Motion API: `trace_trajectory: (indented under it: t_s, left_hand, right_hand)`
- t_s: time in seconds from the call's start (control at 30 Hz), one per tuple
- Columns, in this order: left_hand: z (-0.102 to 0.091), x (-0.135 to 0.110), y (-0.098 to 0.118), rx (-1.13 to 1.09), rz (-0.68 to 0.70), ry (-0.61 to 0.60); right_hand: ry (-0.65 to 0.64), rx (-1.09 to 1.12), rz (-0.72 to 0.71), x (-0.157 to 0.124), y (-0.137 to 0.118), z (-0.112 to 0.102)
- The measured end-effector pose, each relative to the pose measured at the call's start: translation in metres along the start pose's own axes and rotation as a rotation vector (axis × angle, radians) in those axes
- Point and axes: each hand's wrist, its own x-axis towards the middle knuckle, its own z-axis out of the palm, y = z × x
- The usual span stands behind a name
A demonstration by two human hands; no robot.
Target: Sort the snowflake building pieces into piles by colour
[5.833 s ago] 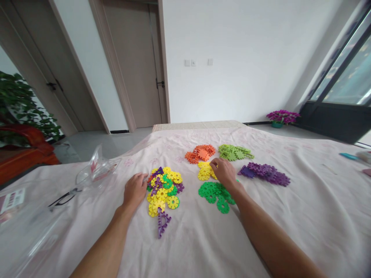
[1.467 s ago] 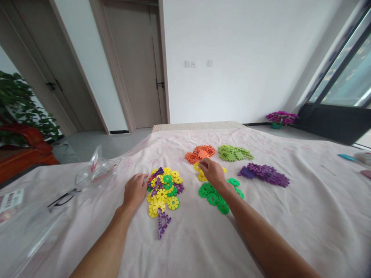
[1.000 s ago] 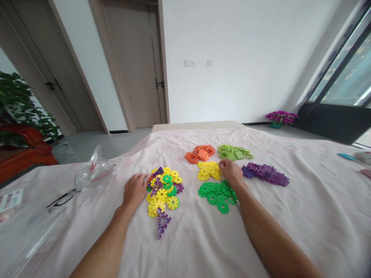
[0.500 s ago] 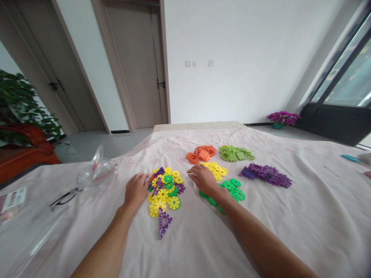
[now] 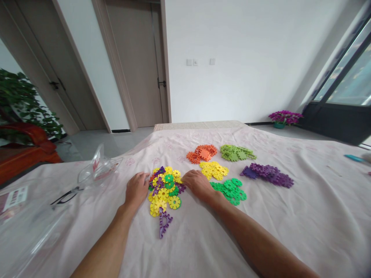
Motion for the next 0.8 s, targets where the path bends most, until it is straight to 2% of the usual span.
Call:
trace_trajectory:
  t_s: [0.13,0.27,0.4,0.6,0.8]
  left_hand:
    - [0.001,0.000,-0.001,0.002,-0.006,0.001]
    - [0.001,0.000,-0.001,-0.002,0.014,0.008]
    - [0.001,0.000,-0.001,0.005,0.015,0.011]
    - [0.004,0.000,-0.004,-0.002,0.019,0.016]
    - [0.004,0.001,-0.004,-0.001,0.012,0.011]
  right_hand:
    - [0.064,-0.038,0.063,-0.001,0.003,-0.001]
    - [0.164,-0.074,0.264,-0.002,0.015,-0.013]
    - [0.237,-0.129,0.467,-0.005,0.041,-0.025]
    - [0.210,-0.214,0.708,-0.017,0.079,-0.031]
    - [0.157,-0.288,0.763,-0.027,0.096,-0.033]
